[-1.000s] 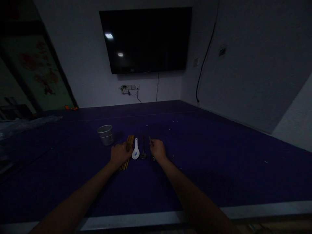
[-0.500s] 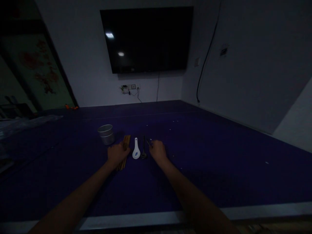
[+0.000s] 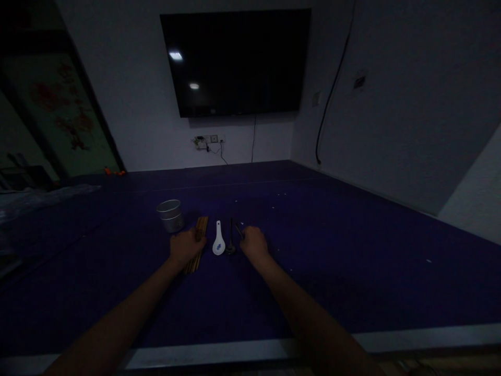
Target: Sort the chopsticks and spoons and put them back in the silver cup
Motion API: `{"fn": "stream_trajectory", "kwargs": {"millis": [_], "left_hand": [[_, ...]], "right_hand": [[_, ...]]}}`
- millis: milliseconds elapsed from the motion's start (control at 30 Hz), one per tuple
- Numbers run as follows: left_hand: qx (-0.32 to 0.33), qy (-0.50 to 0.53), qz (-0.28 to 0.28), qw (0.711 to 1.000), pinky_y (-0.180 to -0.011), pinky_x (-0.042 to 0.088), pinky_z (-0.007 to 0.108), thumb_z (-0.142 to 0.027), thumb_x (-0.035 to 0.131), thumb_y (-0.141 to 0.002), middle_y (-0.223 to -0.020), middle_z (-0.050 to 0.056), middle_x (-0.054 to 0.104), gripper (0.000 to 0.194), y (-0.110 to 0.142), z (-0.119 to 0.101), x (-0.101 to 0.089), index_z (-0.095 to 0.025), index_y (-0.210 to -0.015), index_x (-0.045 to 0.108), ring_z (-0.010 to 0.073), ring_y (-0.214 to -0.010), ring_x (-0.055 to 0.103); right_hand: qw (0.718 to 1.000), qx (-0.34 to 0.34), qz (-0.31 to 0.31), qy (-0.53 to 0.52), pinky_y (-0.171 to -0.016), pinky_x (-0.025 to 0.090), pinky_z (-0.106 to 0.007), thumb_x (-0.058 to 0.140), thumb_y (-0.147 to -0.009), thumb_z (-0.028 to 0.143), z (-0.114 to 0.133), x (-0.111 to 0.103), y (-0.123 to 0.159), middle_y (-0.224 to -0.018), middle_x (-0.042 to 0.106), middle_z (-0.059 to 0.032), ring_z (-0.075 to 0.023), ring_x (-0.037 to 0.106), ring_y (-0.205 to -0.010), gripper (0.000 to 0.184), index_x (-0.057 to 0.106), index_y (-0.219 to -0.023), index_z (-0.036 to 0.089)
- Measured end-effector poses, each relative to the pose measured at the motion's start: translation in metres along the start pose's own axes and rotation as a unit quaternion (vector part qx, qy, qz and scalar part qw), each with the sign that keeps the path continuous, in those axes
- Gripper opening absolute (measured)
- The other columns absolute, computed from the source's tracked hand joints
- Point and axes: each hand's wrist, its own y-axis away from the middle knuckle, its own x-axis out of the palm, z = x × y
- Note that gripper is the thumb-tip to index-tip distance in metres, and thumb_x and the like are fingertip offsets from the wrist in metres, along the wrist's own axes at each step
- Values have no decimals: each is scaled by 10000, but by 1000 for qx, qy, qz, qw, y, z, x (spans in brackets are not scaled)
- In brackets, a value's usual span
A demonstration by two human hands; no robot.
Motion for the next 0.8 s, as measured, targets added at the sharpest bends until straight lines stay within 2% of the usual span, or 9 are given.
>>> {"fn": "stream_trajectory", "kwargs": {"millis": [100, 200, 300, 400, 500, 633, 800], "left_hand": [[3, 2, -13, 1000, -847, 445, 411, -519, 411, -855, -970, 163, 719, 517, 0, 2, 0, -138, -1115, 643, 313, -983, 662], [33, 16, -55, 998, -837, 455, 406, -527, 406, -874, -971, 153, 712, 508, 0, 3, 1, -143, -1110, 639, 305, -982, 651], [132, 55, -100, 985, -847, 463, 392, -507, 450, -879, -1020, 137, 692, 448, 0, 2, 3, -155, -1078, 642, 281, -999, 621], [258, 95, -122, 954, -879, 457, 386, -461, 504, -878, -1038, 112, 668, 350, 4, -2, 6, -178, -1022, 652, 253, -1009, 589], [338, 113, -111, 928, -870, 455, 393, -483, 522, -875, -1000, 100, 646, 338, 9, -7, 7, -191, -969, 663, 244, -990, 567], [382, 119, -77, 913, -866, 447, 387, -513, 525, -872, -1028, 98, 620, 397, 15, -12, 5, -203, -1077, 664, 241, -1007, 544], [394, 103, -53, 912, -955, 405, 442, -534, 483, -889, -1321, 107, 541, 474, 15, -11, 5, -238, -1236, 613, 272, -1131, 486]], "right_hand": [[1000, 0, 2, -2, -685, 422, -233, 545, -782, 74, 0, 0, -1, -916, 749, -107, -211, 689, -900, 268, 747, -932, 168], [1000, -5, -1, -7, -694, 420, -232, 547, -785, 64, 0, 0, 0, -930, 751, -104, -209, 688, -909, 268, 750, -926, 167], [1000, -13, -5, -13, -705, 422, -229, 562, -788, 67, 2, 0, 1, -944, 750, -100, -206, 685, -916, 251, 753, -914, 170], [1000, -16, -6, -15, -722, 429, -229, 588, -793, 93, 5, -1, 2, -951, 749, -100, -206, 683, -921, 223, 754, -919, 173], [1000, -24, -5, -17, -744, 436, -235, 593, -803, 117, 6, -1, 1, -960, 747, -107, -209, 680, -927, 207, 756, -918, 169], [999, -37, -1, -37, -787, 441, -228, 607, -802, 125, 5, 1, -2, -978, 744, -106, -200, 674, -949, 232, 745, -982, 171], [997, -58, -9, -51, -852, 447, -240, 578, -827, 127, 7, 1, -1, -1087, 723, -86, -195, 653, -1014, 312, 706, -1103, 197]]}}
